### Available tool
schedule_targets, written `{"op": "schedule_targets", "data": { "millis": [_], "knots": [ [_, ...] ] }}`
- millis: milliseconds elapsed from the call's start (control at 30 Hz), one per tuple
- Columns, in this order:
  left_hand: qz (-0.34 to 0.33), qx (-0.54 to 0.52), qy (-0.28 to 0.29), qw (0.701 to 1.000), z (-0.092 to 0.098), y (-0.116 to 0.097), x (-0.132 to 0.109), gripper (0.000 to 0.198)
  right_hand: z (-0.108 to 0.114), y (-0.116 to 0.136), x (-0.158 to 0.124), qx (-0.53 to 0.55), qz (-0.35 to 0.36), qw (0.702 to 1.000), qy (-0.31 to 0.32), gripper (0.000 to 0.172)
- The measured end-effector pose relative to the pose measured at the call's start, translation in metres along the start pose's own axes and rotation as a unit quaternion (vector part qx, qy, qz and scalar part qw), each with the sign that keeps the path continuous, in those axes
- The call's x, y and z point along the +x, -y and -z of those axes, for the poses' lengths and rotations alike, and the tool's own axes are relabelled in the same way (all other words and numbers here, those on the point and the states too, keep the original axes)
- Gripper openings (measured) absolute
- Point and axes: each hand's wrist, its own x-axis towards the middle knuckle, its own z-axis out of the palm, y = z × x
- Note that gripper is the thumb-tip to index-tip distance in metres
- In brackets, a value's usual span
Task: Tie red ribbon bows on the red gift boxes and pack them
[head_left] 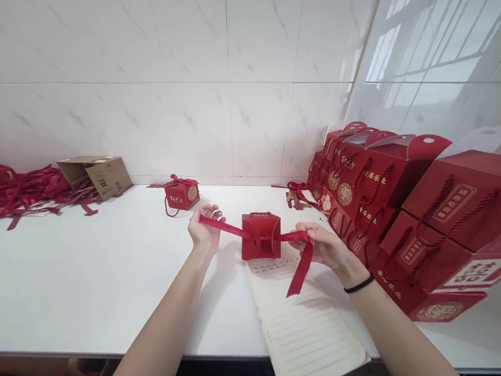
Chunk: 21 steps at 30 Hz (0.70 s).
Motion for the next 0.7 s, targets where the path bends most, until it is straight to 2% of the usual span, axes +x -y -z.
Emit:
{"op": "schedule_targets", "data": {
  "millis": [133, 300, 400, 533, 600, 700],
  "knots": [
    [-0.018, 0.013, -0.004, 1.0, 0.001, 0.0, 0.002, 0.029, -0.001, 0.004, 0.004, 0.04, 0.033, 0.993, -0.108, 0.03],
    [-0.008, 0.052, -0.025, 0.998, -0.003, -0.011, 0.014, 0.028, 0.001, 0.022, 0.03, 0.031, 0.004, 0.973, -0.229, 0.026],
    [-0.018, 0.095, -0.01, 0.995, -0.015, -0.029, 0.028, 0.027, -0.003, 0.048, 0.054, 0.007, -0.006, 0.97, -0.242, 0.025],
    [-0.043, 0.164, 0.03, 0.985, -0.042, -0.066, 0.039, 0.026, -0.02, 0.085, 0.082, -0.013, -0.01, 0.972, -0.233, 0.022],
    [-0.049, 0.198, 0.046, 0.978, -0.054, -0.088, 0.035, 0.029, -0.032, 0.099, 0.09, -0.042, -0.001, 0.972, -0.23, 0.021],
    [-0.043, 0.244, 0.069, 0.966, -0.062, -0.12, 0.016, 0.029, -0.049, 0.113, 0.092, -0.1, 0.008, 0.973, -0.207, 0.026]
  ]
}}
